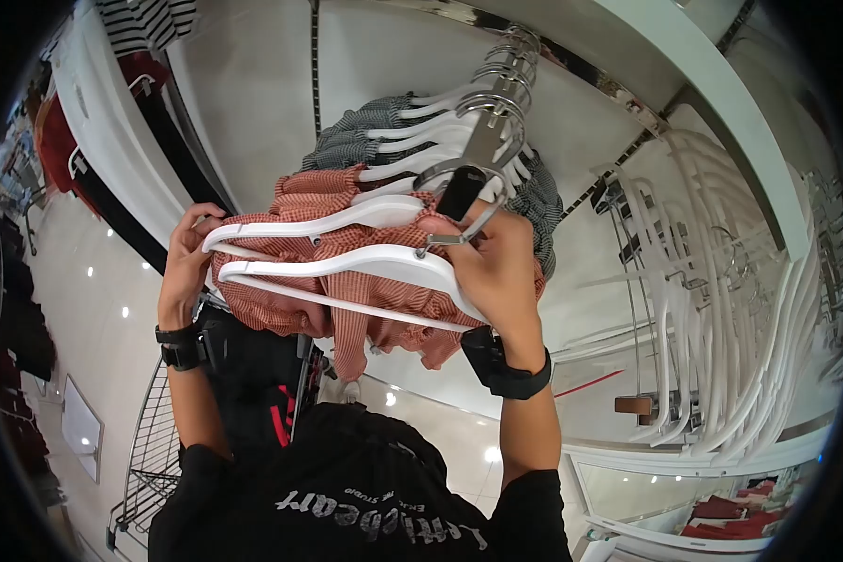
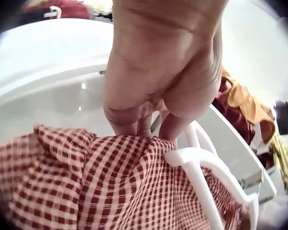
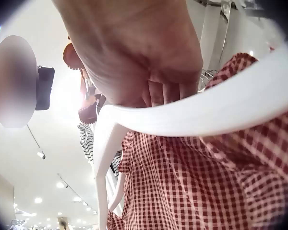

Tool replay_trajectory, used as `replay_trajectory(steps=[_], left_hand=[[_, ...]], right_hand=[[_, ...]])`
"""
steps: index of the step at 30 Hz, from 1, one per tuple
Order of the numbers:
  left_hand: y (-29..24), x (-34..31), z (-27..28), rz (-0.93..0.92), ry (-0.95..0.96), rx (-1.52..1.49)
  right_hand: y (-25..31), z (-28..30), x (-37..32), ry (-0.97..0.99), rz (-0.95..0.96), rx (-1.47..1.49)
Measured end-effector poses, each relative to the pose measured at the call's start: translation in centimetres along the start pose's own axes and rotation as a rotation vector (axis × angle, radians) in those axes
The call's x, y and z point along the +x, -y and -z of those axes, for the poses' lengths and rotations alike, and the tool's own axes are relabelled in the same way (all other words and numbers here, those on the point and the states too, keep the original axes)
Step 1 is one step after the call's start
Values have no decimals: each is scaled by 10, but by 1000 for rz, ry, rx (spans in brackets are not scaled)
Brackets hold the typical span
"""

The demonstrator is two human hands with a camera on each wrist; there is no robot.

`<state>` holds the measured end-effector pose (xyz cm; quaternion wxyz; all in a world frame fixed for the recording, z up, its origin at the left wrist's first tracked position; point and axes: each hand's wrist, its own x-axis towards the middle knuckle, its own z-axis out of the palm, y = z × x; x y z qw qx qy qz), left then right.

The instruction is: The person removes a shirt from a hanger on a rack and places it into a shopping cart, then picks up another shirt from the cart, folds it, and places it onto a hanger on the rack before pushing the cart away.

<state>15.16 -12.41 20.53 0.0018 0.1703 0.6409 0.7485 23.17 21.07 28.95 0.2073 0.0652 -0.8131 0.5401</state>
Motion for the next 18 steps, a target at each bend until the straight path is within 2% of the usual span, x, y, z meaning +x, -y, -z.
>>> replay_trajectory(steps=[4, 7, 9, 10, 11, 13, 15, 17, 18], left_hand=[[7, -5, 5, -12, 54, -319], [5, -5, 8, -17, 47, -431], [1, -4, 9, 5, 108, -480], [-1, -3, 8, 14, 122, -480], [-3, -3, 10, 22, 138, -480], [4, -4, 17, 14, 143, -330], [-2, -5, 19, 26, 191, -104], [-7, -9, 17, 58, 155, 45], [-8, -10, 19, 72, 173, 92]], right_hand=[[2, -4, 1, -43, 76, -15], [-2, -2, 1, -51, 76, -25], [1, -4, 1, -68, 57, 10], [-4, -1, 2, -47, 133, -62], [-3, -2, 2, -57, 90, -44], [-2, -3, 1, -79, 2, -12], [-2, -3, 1, -85, 24, -3], [-2, -4, 0, -107, 2, 49], [-3, -1, 1, -110, 46, -88]])
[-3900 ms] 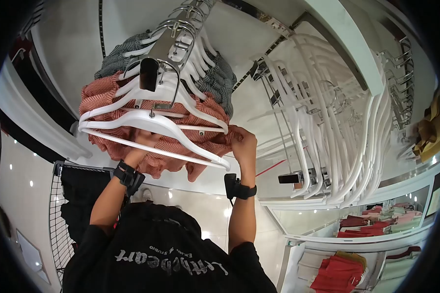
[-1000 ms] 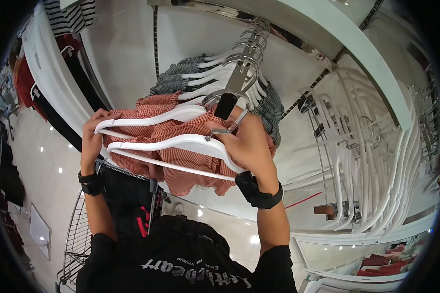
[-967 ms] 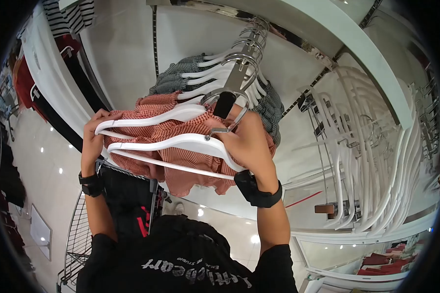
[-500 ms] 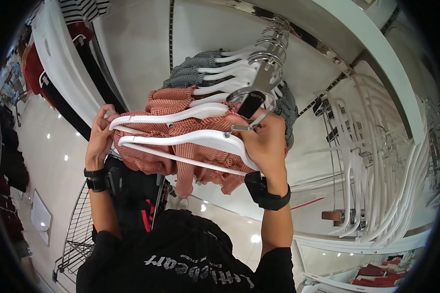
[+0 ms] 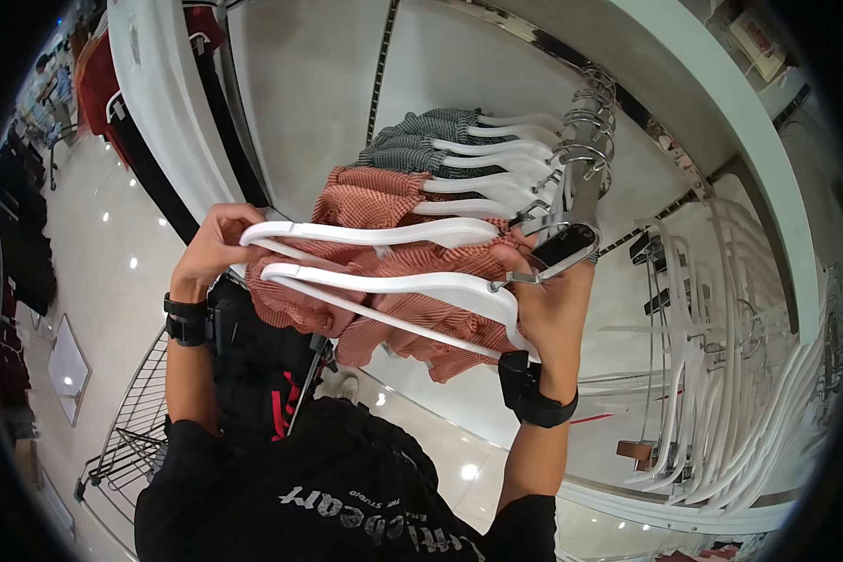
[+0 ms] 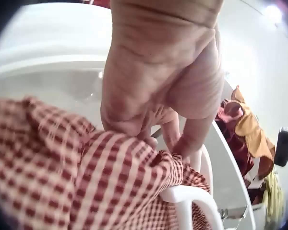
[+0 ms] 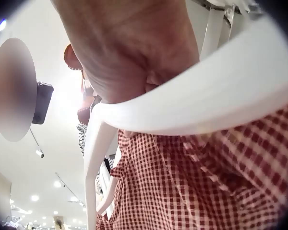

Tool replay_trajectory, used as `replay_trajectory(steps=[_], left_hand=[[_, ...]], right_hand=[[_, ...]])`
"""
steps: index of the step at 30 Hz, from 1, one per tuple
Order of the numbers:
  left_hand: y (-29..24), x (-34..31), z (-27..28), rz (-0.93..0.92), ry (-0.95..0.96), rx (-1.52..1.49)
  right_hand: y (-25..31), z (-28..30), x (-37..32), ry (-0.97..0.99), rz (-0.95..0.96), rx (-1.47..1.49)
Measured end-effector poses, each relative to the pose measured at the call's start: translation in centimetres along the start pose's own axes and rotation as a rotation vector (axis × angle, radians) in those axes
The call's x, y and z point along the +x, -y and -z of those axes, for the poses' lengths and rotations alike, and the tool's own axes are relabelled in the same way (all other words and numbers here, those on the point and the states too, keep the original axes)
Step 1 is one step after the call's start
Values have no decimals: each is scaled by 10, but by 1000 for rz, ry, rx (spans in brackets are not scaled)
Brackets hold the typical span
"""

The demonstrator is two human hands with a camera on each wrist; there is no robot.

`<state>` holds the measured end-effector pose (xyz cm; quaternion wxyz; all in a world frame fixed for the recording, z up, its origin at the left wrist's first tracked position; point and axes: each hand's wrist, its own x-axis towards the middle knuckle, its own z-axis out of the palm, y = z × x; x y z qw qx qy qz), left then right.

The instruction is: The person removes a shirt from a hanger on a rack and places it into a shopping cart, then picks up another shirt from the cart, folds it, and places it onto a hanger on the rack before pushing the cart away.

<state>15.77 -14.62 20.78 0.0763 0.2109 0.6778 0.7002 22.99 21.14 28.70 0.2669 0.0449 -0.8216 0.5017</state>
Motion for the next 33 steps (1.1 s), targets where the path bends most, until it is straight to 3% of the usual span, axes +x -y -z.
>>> replay_trajectory(steps=[2, 8, 11, 12, 15, 16, 19, 25, 27, 29, 30, 31, 33], left_hand=[[3, -1, 2, 25, -22, 134], [9, 0, -15, 146, 25, -28], [23, 8, -30, 50, 45, 37], [27, 10, -32, 106, 63, 39], [79, 16, -40, 180, 186, -217], [93, 17, -46, 33, 227, -147], [106, 4, -81, 175, 280, -284], [84, -8, -156, -156, 104, -49], [98, -6, -142, -218, 161, 390], [121, -5, -129, -220, 114, 630], [115, -4, -122, -327, 18, 543], [128, -7, -108, -215, -4, 530], [111, -11, -91, 79, -38, 154]], right_hand=[[-3, 7, 1, 45, 6, -73], [-6, 9, 1, 63, 2, -38], [-4, 8, 1, 68, 19, -27], [-2, 8, 1, 70, 10, -30], [-3, 10, 0, 77, -22, -21], [-2, 11, -1, 80, -31, -20], [3, 10, -1, 76, -40, 3], [-2, 19, -3, 114, -59, -38], [-2, 23, -3, 126, -86, -80], [0, 25, -3, 119, -151, -80], [-1, 26, -2, 118, -101, -74], [-3, 28, -1, 116, -54, -69], [-5, 31, -2, 110, -23, -87]])
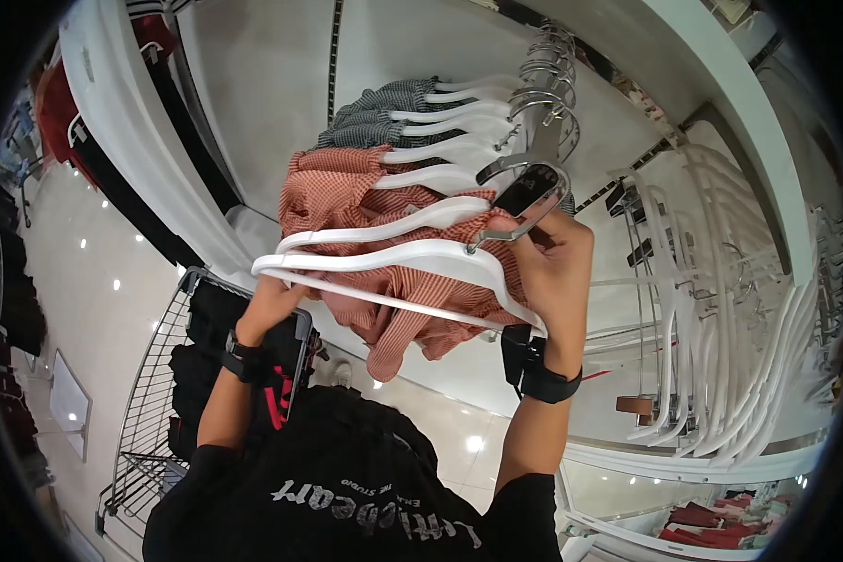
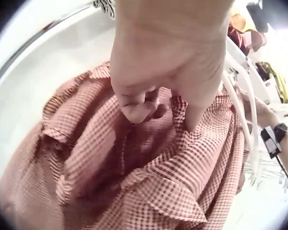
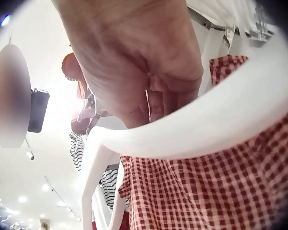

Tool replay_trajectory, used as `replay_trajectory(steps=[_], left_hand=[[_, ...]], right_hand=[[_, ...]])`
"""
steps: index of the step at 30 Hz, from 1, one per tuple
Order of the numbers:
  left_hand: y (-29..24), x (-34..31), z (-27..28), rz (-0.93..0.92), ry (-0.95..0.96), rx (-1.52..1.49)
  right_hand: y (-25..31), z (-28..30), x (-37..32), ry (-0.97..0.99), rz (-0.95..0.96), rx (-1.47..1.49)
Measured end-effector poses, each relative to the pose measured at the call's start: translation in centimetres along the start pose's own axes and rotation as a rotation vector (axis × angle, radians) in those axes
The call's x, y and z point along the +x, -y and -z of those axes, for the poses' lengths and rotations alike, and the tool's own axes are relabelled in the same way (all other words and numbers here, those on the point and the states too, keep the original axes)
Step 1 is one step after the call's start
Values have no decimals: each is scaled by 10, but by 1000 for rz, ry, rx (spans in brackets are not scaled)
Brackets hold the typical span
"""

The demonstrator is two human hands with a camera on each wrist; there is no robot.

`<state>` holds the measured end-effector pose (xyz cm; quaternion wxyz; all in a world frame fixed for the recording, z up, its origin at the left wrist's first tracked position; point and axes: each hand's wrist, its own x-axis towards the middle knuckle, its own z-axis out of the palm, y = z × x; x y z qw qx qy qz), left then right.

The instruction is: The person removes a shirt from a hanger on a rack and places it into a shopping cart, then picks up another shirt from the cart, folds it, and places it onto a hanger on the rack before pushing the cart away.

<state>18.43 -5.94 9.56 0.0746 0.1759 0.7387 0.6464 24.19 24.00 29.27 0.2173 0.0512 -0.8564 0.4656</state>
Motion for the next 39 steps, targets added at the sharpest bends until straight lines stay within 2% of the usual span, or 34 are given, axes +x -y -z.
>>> replay_trajectory(steps=[1, 2, 4, 6, 8, 11, 14, 15, 16, 17, 20, 22, 24, 26, 30, 31, 34, 35, 39], left_hand=[[-15, -2, 8, -89, -64, 65], [-17, 0, 12, -293, -179, 165], [-25, 3, 24, -355, -238, 216], [-20, 6, 32, -397, -312, 114], [-29, 8, 46, -434, -243, 199], [-34, 12, 58, -520, -147, 42], [-25, 12, 60, -361, -415, -343], [-26, 11, 62, -397, -463, -432], [-28, 8, 63, -392, -451, -443], [-30, 3, 62, -385, -435, -456], [-25, -4, 51, -333, -405, -448], [-23, -7, 37, -255, -401, -408], [-1, -9, 16, -242, -311, -459], [7, -19, -16, -50, -320, -513], [-13, -33, -55, 141, -247, -571], [-12, -31, -64, 155, -290, -427], [-16, -20, -83, 201, -156, -248], [0, -13, -93, 172, -152, -184], [3, -4, -101, 186, -83, -392]], right_hand=[[0, 1, 0, -3, -15, -22], [0, 1, -1, -3, -29, -43], [1, -6, -1, -35, -35, -11], [6, -16, 0, -94, 4, 50], [3, -15, 2, -83, 32, 13], [3, -12, 2, -53, 38, -43], [4, -7, 1, -147, 21, -44], [-1, 1, 2, -136, 19, -41], [-4, 8, 2, -127, 13, -39], [-1, 10, 0, -148, -68, -102], [-9, 5, -4, -138, 38, -14], [-12, 6, -5, -127, 24, -11], [-7, -2, -6, -139, 17, -27], [-8, -5, -4, -156, 19, -15], [-7, -6, -5, -172, -4, -24], [-8, -5, -5, -164, 1, -26], [-8, -7, -6, -152, 7, -1], [-8, -8, -6, -154, 5, 4], [-7, -7, -9, -154, 7, 16]])
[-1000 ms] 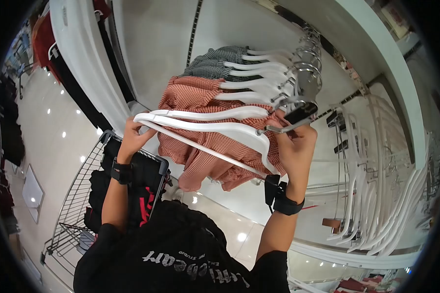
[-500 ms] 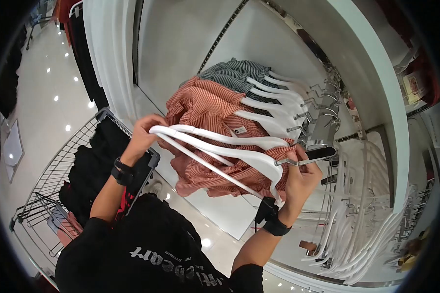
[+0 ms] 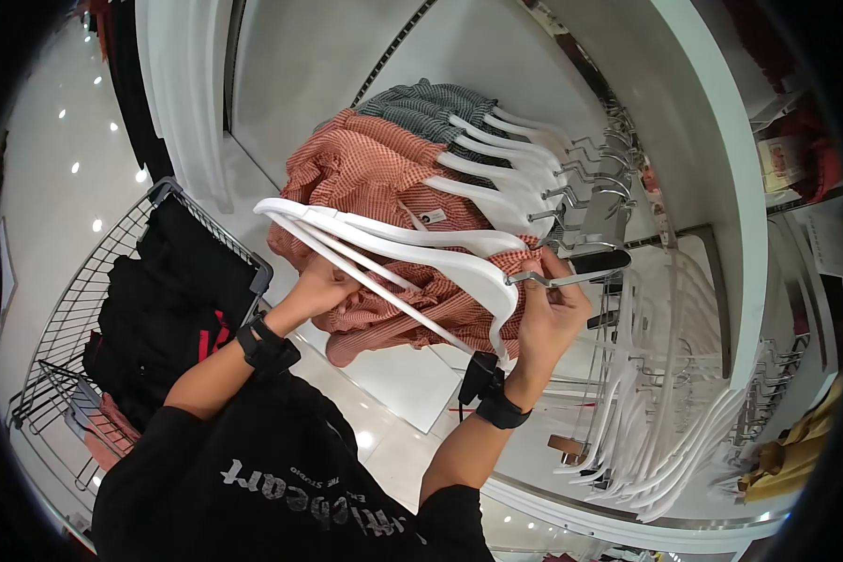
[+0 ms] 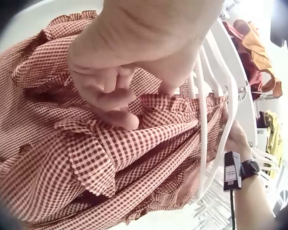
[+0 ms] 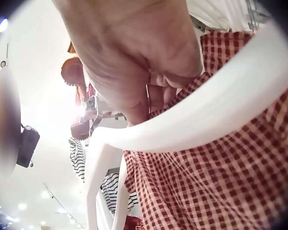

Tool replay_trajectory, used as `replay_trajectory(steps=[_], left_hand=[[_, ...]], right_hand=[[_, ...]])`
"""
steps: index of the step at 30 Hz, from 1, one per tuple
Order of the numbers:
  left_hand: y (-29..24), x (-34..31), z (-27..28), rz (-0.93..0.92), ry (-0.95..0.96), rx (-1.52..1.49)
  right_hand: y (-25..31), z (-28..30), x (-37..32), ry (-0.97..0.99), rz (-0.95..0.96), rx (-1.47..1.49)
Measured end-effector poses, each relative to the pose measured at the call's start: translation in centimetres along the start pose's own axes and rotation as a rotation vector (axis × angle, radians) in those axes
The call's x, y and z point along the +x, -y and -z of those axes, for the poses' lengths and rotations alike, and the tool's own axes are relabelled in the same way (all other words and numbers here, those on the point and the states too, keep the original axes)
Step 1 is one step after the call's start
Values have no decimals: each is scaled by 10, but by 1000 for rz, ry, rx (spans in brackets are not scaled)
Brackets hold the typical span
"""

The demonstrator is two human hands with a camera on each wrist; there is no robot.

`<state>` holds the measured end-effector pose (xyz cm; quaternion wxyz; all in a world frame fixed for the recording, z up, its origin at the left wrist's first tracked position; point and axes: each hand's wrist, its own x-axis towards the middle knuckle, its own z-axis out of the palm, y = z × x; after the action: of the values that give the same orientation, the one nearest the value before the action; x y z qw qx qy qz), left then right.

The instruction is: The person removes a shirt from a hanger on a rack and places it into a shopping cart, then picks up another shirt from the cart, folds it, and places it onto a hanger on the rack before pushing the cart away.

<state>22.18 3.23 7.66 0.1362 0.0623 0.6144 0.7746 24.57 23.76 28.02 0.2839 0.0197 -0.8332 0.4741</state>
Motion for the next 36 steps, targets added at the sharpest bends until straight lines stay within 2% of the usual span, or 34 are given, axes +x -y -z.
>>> replay_trajectory(steps=[3, 5, 12, 20, 29, 36], left_hand=[[-21, -8, 14, 121, 2, -131], [-21, -6, 29, 138, -38, -342], [-50, -10, 59, 35, -130, -779], [-72, -17, 72, -92, -113, -845], [-82, -10, 80, -25, -88, -988], [-72, -2, 92, 3, 91, -1259]], right_hand=[[-1, 3, 1, 9, 24, -3], [-2, 4, 2, 19, 41, -10], [-8, -2, 5, -15, 24, -33], [-15, -6, 8, -58, 48, -23], [-18, -11, 9, -77, 85, 7], [-17, -12, 9, -53, 130, -28]])
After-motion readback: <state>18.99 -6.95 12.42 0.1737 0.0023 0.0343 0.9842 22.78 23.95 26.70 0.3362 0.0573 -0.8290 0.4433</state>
